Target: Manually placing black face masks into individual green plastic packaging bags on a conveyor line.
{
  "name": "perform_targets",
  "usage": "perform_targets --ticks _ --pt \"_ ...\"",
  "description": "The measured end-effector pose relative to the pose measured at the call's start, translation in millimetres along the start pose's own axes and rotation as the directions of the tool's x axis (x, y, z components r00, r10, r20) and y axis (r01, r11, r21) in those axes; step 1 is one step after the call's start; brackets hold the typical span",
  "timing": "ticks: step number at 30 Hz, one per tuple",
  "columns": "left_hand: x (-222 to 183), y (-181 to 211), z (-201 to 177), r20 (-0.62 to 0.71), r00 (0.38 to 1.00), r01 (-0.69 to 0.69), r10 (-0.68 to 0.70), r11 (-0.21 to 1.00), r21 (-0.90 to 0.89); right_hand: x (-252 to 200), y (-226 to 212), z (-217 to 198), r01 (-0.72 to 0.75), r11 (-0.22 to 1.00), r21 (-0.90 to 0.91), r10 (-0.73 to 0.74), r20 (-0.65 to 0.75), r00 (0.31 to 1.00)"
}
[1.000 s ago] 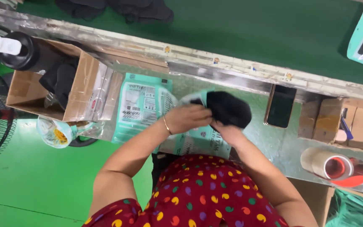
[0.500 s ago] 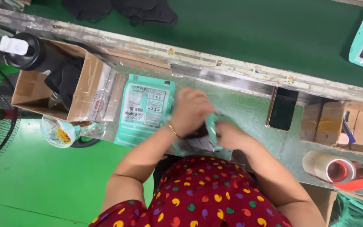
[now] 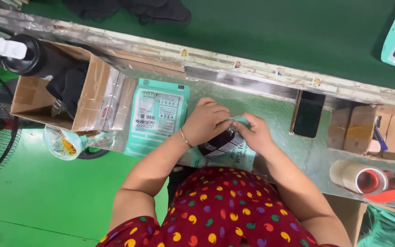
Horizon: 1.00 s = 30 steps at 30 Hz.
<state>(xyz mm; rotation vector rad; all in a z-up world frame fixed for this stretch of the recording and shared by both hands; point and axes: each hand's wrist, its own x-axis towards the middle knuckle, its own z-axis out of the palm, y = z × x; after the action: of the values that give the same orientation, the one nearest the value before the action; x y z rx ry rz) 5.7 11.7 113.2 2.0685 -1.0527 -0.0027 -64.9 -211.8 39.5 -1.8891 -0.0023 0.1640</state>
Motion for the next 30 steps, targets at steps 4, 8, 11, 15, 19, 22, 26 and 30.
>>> perform_targets --ticks 4,8,11,15,19,22,26,30 --pt "-6.2 -1.1 -4.6 -0.025 1.0 0.001 0.0 0.999 0.043 2.2 -1.3 -2.6 0.069 0.998 0.01 -0.069 0.032 0.997" --pt "-3.9 -9.7 -8.2 -0.068 0.998 0.016 -0.015 1.0 0.012 1.6 -4.0 -12.6 0.105 0.969 -0.226 -0.103 0.021 0.994" --pt "-2.4 -21.2 -3.2 -0.027 0.995 0.091 -0.093 0.992 -0.085 -4.7 -6.9 -21.1 0.129 0.942 -0.311 -0.112 0.071 0.991" --pt "27.5 -81.8 -8.6 -0.219 0.966 0.106 -0.134 0.986 -0.132 -2.2 48.0 -42.2 0.071 0.973 -0.219 -0.118 -0.21 0.971" --pt "80.8 -165.5 -64.6 -0.445 0.895 0.237 -0.046 0.892 0.386 1.9 18.1 -50.3 0.089 0.754 0.651 0.278 -0.438 0.855" --pt "99.3 -218.4 -90.2 -0.525 0.843 0.441 -0.119 0.712 0.546 -11.0 41.2 -42.0 -0.006 0.705 0.709 0.302 -0.292 0.907" --pt "100.9 -296.4 -93.1 -0.429 0.872 0.486 -0.237 0.526 0.697 -26.3 57.0 -35.5 -0.052 0.937 0.347 0.13 -0.208 0.97" --pt "120.0 -115.9 -106.6 0.011 0.998 0.03 -0.059 0.659 0.751 -13.3 -96.9 -28.2 0.265 0.576 -0.773 -0.655 -0.242 0.716"
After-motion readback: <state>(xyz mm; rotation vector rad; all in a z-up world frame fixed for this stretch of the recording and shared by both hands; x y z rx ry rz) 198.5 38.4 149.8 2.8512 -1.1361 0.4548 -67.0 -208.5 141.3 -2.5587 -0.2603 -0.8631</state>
